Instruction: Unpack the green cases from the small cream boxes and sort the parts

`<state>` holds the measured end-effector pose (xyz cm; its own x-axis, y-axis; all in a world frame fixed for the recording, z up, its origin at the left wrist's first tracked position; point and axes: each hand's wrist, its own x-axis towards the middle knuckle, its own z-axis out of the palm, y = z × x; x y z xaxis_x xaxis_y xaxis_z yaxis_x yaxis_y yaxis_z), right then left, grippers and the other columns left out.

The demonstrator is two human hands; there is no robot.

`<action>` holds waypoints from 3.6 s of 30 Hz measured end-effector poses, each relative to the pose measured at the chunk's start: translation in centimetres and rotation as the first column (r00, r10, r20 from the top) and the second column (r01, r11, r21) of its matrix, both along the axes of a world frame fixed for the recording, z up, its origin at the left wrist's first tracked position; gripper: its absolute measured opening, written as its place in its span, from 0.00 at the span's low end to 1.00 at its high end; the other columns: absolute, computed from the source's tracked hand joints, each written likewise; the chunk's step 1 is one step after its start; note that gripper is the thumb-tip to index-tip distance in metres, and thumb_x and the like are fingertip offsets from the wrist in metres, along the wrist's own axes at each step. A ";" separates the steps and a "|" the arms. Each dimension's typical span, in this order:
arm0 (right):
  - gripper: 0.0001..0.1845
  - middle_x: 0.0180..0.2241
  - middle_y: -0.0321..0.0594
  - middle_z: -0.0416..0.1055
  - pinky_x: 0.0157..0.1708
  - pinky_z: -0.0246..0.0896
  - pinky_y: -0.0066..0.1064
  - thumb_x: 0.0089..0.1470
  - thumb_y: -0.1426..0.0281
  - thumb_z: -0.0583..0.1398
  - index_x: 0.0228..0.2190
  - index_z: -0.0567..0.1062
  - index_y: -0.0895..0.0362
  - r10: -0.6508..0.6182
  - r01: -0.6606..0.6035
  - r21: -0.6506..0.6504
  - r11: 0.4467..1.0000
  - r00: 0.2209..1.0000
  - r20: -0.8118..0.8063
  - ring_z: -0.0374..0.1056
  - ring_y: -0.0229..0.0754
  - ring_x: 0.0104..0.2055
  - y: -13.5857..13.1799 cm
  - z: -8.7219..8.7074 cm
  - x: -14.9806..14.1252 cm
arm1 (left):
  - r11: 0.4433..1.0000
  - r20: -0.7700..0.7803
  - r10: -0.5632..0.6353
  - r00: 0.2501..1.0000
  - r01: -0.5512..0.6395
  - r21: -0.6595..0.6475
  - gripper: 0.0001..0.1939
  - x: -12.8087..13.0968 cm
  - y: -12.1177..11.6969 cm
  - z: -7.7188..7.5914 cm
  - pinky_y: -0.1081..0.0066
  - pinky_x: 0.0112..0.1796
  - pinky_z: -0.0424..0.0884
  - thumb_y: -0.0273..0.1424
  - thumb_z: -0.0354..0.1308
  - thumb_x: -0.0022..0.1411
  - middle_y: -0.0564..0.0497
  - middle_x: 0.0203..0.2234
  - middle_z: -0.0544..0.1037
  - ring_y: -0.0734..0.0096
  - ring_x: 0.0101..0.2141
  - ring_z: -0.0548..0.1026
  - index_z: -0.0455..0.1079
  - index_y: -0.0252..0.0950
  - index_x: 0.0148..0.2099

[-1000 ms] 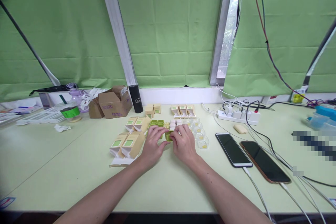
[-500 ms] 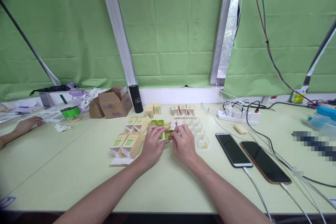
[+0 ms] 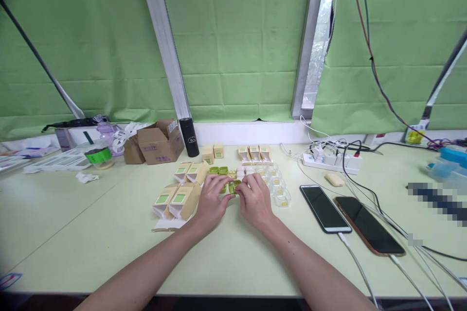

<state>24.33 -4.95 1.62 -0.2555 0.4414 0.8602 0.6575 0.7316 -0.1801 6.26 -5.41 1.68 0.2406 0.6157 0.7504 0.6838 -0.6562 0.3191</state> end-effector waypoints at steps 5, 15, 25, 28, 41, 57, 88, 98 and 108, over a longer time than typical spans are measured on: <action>0.10 0.35 0.43 0.69 0.37 0.58 0.37 0.63 0.79 0.57 0.33 0.76 0.56 0.003 -0.003 -0.005 1.000 1.000 0.000 0.60 0.46 0.41 -0.1 0.0 0.0 | 1.000 0.000 0.010 1.000 -0.010 0.003 0.22 0.0 0.1 -0.1 0.51 0.52 0.71 0.26 0.65 0.62 0.46 0.49 0.79 0.53 0.50 0.68 0.72 0.42 0.58; 0.10 0.35 0.43 0.71 0.37 0.58 0.36 0.63 0.79 0.56 0.35 0.75 0.56 0.036 -0.036 -0.003 0.999 0.997 -0.064 0.62 0.46 0.40 -0.5 0.2 -0.3 | 0.981 0.186 0.176 0.967 -0.157 -0.114 0.21 -0.9 1.0 0.2 0.53 0.56 0.69 0.25 0.66 0.61 0.47 0.50 0.78 0.54 0.54 0.69 0.74 0.42 0.55; 0.11 0.30 0.39 0.77 0.39 0.51 0.36 0.62 0.79 0.58 0.32 0.76 0.55 -0.072 0.082 -0.099 0.992 0.993 0.096 0.63 0.45 0.38 1.6 -1.2 -0.8 | 0.967 0.439 0.255 0.862 -0.215 -0.139 0.20 -1.4 1.1 0.9 0.56 0.53 0.71 0.35 0.62 0.66 0.44 0.50 0.76 0.56 0.54 0.71 0.71 0.42 0.59; 0.10 0.29 0.40 0.77 0.40 0.49 0.37 0.61 0.79 0.59 0.31 0.77 0.55 -0.124 0.162 -0.133 0.978 0.959 0.254 0.63 0.45 0.39 2.3 -1.4 -1.5 | 0.961 0.493 0.270 0.827 -0.201 -0.189 0.20 -1.5 1.2 0.9 0.58 0.51 0.72 0.36 0.61 0.67 0.43 0.49 0.75 0.58 0.50 0.73 0.72 0.41 0.59; 0.08 0.38 0.49 0.74 0.46 0.51 0.43 0.58 0.76 0.60 0.32 0.80 0.57 -0.238 0.327 -0.120 0.937 0.853 0.465 0.59 0.52 0.46 3.8 -1.8 -3.6 | 0.962 0.554 0.263 0.790 -0.170 -0.214 0.16 -1.5 0.9 1.3 0.61 0.48 0.71 0.37 0.61 0.66 0.43 0.48 0.76 0.61 0.45 0.73 0.73 0.39 0.54; 0.07 0.36 0.45 0.75 0.40 0.50 0.39 0.57 0.78 0.60 0.32 0.78 0.57 -0.207 0.266 -0.143 0.953 0.920 0.333 0.62 0.49 0.43 2.9 -0.6 -3.2 | 0.967 0.565 0.225 0.794 -0.109 -0.232 0.12 -1.4 0.9 1.2 0.65 0.45 0.70 0.38 0.60 0.68 0.45 0.46 0.78 0.64 0.44 0.75 0.72 0.40 0.50; 0.09 0.30 0.37 0.78 0.29 0.43 0.31 0.62 0.74 0.59 0.30 0.76 0.55 0.176 0.056 -0.570 0.820 0.922 0.345 0.69 0.37 0.29 -1.9 -0.5 -1.4 | 0.740 0.914 0.233 0.333 0.549 -0.389 0.21 -0.8 1.0 2.3 0.73 0.25 0.62 0.46 0.67 0.57 0.45 0.27 0.81 0.72 0.24 0.73 0.67 0.35 0.37; 0.09 0.29 0.37 0.78 0.28 0.42 0.31 0.62 0.73 0.58 0.29 0.75 0.56 0.184 0.037 -0.554 0.832 0.923 0.338 0.68 0.37 0.28 -1.8 -0.5 -1.2 | 0.924 0.390 0.072 0.918 0.085 -0.372 0.05 -3.0 0.6 5.3 0.67 0.33 0.68 0.35 0.61 0.62 0.49 0.30 0.80 0.61 0.33 0.77 0.72 0.39 0.34; 0.10 0.31 0.38 0.80 0.29 0.43 0.31 0.63 0.72 0.57 0.30 0.76 0.55 0.186 0.061 -0.559 0.827 0.908 0.375 0.69 0.37 0.29 -1.6 -0.4 -1.3 | 0.949 -0.493 0.144 0.858 -0.261 -0.177 0.12 -3.7 -2.5 3.2 0.60 0.35 0.66 0.25 0.57 0.63 0.45 0.25 0.78 0.54 0.36 0.72 0.75 0.42 0.30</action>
<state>23.06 -6.56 1.18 -0.5610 0.7740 0.2935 0.7165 0.6316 -0.2960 2.59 -7.87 4.85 0.3775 0.8292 0.4122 0.8991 -0.4347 0.0511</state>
